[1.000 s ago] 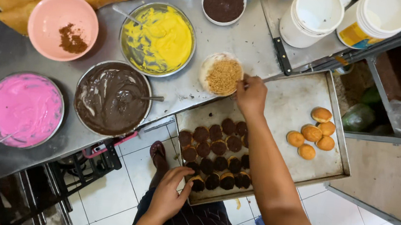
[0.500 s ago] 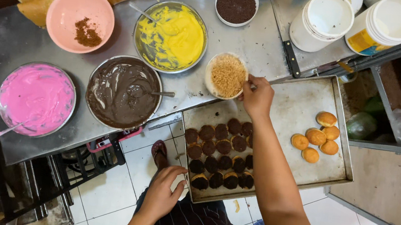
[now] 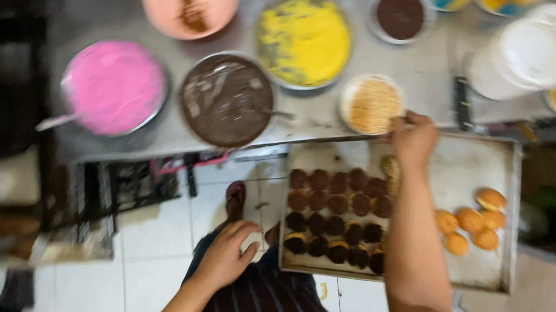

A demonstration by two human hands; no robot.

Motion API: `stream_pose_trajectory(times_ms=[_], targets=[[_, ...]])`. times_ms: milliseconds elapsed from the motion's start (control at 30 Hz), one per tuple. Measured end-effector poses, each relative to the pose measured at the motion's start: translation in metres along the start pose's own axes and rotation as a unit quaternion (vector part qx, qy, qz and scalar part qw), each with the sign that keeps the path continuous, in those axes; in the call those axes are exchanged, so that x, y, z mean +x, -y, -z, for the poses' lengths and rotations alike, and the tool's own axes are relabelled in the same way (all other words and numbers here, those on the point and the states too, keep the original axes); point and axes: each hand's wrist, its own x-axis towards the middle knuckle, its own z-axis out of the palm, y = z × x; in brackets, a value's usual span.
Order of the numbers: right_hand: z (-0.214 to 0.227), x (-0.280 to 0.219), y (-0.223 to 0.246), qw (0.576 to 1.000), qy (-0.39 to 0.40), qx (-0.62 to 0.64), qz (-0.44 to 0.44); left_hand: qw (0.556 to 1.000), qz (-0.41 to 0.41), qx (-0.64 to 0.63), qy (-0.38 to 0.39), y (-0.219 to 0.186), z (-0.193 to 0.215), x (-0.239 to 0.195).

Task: The person picks up small round buns, splits them, and spreads chocolate filling on the cut surfaces. They then dip the filled buns into a bowl of chopped nuts or crumbs and place them on a tray. The process is repeated for multiple buns.

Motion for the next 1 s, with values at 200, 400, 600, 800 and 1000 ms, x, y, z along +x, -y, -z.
stream_pose_trajectory(times_ms=[200,400,600,800,1000], targets=[[0.013,-0.008,-0.02,0.992,0.027,-0.121,0.032,0.996,0.0,0.003,-0.089,0.018,0.029,-0.028],[-0.01,-0.081,0.011,0.9,-0.148,-0.267,0.312,0.975,-0.064,0.012,-0.214,0.05,0.075,-0.062],[-0.137,-0.217,0.153,0.922,0.077,-0.13,0.357,0.922,-0.024,0.039,-0.384,0.102,0.136,-0.138],[-0.27,-0.334,0.252,0.858,0.296,-0.053,0.415,0.762,0.024,0.159,-0.627,0.18,0.209,-0.243],[-0.407,-0.386,0.329,0.749,0.372,-0.071,0.544,0.77,0.201,0.149,-0.587,0.239,0.25,-0.272]])
